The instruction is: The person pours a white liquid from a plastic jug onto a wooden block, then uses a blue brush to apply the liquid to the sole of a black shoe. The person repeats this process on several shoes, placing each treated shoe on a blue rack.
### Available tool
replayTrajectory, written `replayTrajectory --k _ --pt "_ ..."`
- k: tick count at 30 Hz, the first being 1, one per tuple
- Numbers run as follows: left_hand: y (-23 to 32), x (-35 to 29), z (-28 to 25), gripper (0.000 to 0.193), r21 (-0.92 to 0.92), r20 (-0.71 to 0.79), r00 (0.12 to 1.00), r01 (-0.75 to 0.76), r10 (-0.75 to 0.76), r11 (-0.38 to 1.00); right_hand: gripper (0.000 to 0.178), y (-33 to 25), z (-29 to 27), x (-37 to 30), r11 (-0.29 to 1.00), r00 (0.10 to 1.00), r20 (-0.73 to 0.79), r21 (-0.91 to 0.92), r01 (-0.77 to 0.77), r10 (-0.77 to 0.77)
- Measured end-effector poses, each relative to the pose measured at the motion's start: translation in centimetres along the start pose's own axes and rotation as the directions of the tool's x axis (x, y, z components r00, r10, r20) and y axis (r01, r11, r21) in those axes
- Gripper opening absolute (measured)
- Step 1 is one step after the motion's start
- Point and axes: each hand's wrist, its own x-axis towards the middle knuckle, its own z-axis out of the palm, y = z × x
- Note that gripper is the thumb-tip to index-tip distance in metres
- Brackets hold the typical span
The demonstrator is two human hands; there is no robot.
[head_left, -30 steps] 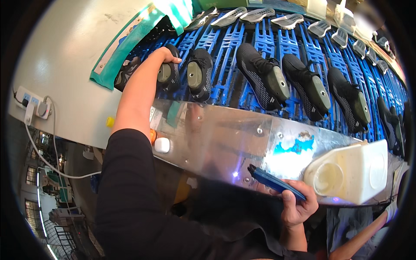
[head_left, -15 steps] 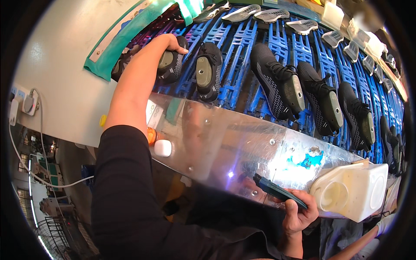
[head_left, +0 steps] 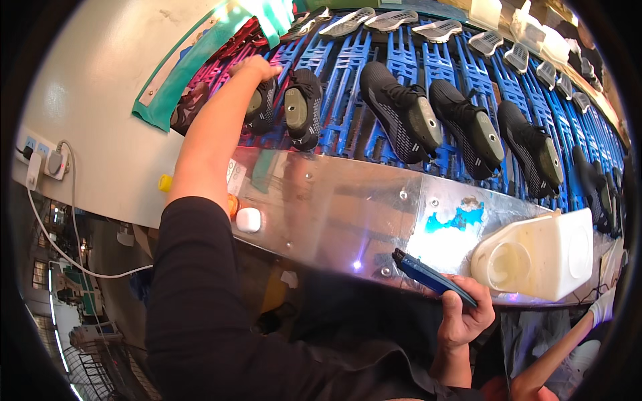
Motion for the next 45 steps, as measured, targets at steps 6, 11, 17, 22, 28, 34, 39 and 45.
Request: replayTrajectory --k 6,11,17,22,28,34,39,45 --pt "9.5 -4.5 -3.7 0.100 -0.184 0.116 0.877 -0.443 0.467 0.877 0.025 -0.4 -1.0 -0.6 0.989 0.999 -0.048 0.144 -0.016 0.023" --pt "7.6 -2.9 0.3 0.080 -0.147 0.663 0.664 -0.339 0.346 0.929 0.026 -1.2 -2.6 -1.0 0.986 0.998 -0.047 0.158 0.057 -0.050" --pt "7.8 -8.4 -0.5 0.086 -0.415 0.588 0.769 0.018 0.253 0.910 0.025 -1.9 -3.8 -2.3 0.983 0.992 -0.125 0.180 0.044 -0.021" --pt "3.9 -10.4 0.3 0.083 -0.437 0.127 0.972 -0.125 0.199 0.891 0.025 -3.4 -4.2 -2.2 0.970 0.992 -0.101 0.225 0.094 -0.072" --pt "3.8 -24.8 -2.0 0.092 -0.574 -0.497 0.860 -0.424 0.114 0.701 0.030 -5.1 -5.5 -3.9 0.985 0.976 -0.202 0.135 0.107 -0.079" --pt "2.1 -40.7 1.4 0.077 -0.816 -0.571 0.791 -0.575 -0.217 0.053 0.035 -4.8 -7.4 -4.7 0.978 0.948 -0.317 0.191 0.085 -0.020" --pt "1.8 -48.6 1.9 0.071 -0.666 -0.730 0.669 -0.742 -0.138 -0.073 0.034 -5.1 -9.2 -3.8 0.963 0.899 -0.438 0.253 0.090 0.030" --pt "1.7 -52.7 4.8 0.099 -0.674 -0.736 0.665 -0.738 0.125 -0.045 0.029 -5.8 -10.9 -0.6 0.999 0.908 -0.419 -0.024 -0.025 0.013"
